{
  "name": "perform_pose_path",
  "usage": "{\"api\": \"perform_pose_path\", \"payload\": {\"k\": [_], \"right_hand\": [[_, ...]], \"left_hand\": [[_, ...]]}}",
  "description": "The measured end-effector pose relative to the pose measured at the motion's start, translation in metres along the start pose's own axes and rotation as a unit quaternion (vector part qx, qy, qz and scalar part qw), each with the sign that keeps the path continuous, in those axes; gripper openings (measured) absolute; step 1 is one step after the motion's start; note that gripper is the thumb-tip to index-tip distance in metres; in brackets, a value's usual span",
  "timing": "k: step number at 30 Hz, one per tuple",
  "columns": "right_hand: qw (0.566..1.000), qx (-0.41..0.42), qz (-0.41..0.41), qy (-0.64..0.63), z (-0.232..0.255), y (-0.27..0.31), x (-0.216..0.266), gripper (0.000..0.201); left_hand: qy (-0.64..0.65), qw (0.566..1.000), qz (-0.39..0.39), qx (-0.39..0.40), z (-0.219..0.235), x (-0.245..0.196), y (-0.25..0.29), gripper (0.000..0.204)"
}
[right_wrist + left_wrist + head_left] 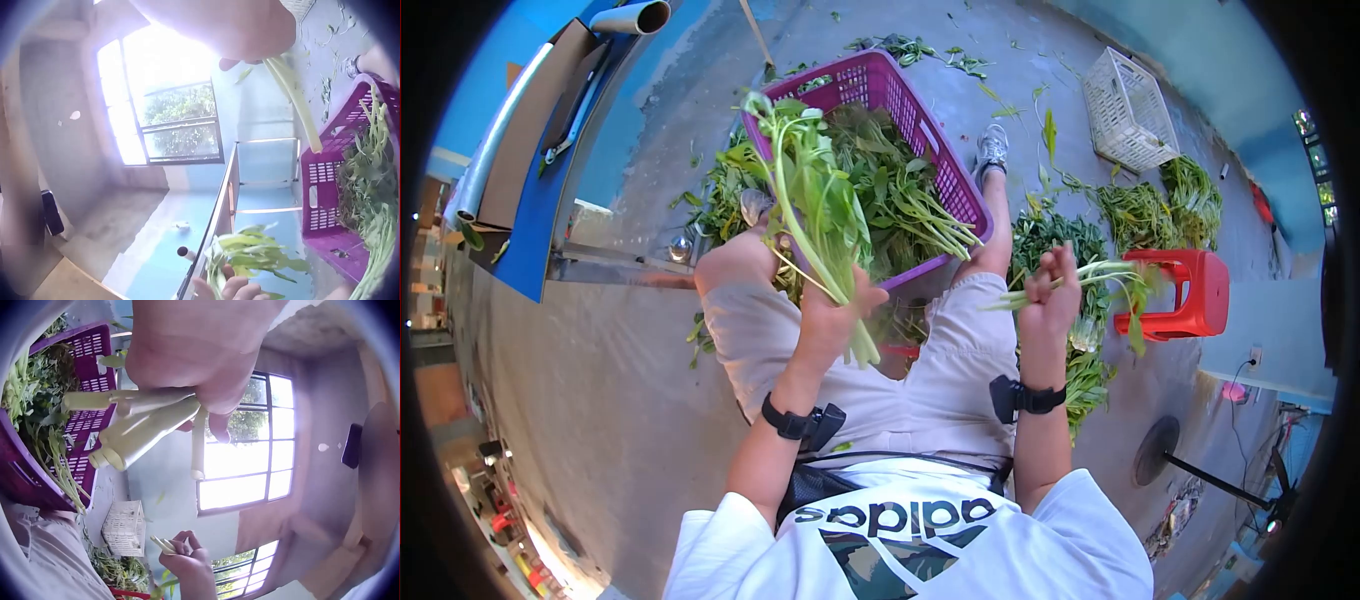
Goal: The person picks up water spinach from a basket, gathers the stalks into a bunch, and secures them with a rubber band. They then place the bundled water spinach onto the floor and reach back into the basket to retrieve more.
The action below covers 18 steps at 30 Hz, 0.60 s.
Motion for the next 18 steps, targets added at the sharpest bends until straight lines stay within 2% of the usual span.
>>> {"api": "perform_pose_path", "payload": {"k": [4,6,8,9,10,13,16,18], "right_hand": [[0.986,0.127,-0.043,0.101,-0.02,0.038,-0.05,0.012],[0.957,0.14,-0.078,0.243,-0.04,0.067,-0.076,0.018],[0.912,0.204,0.002,0.356,-0.066,0.093,-0.09,0.028],[0.911,0.23,-0.022,0.342,-0.073,0.099,-0.098,0.029],[0.908,0.256,-0.044,0.328,-0.08,0.105,-0.102,0.03],[0.897,0.271,-0.029,0.348,-0.094,0.113,-0.098,0.027],[0.895,0.27,-0.03,0.353,-0.086,0.105,-0.107,0.022],[0.896,0.272,-0.011,0.35,-0.079,0.099,-0.108,0.02]], "left_hand": [[-0.161,0.986,-0.039,-0.015,-0.012,-0.011,0.0,0.039],[-0.237,0.968,-0.079,-0.018,-0.016,-0.011,0.002,0.047],[-0.308,0.947,-0.094,-0.017,-0.025,-0.026,0.005,0.053],[-0.358,0.931,-0.078,0.001,-0.026,-0.026,0.008,0.059],[-0.382,0.919,-0.098,0.008,-0.027,-0.027,0.01,0.058],[-0.434,0.881,-0.187,0.013,-0.03,-0.024,0.013,0.054],[-0.45,0.883,-0.133,0.009,-0.033,-0.025,0.013,0.055],[-0.362,0.923,-0.133,0.004,-0.033,-0.021,0.013,0.057]]}}
Point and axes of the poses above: each hand's wrist, its own y-axis away from the middle knuckle, its own z-axis out of the back of the hand, x = y × z, the point moved 5 cm from there along -y, towards the middle knuckle, and after that the axes turned 10 degrees about -z, right-handed, at the moved point
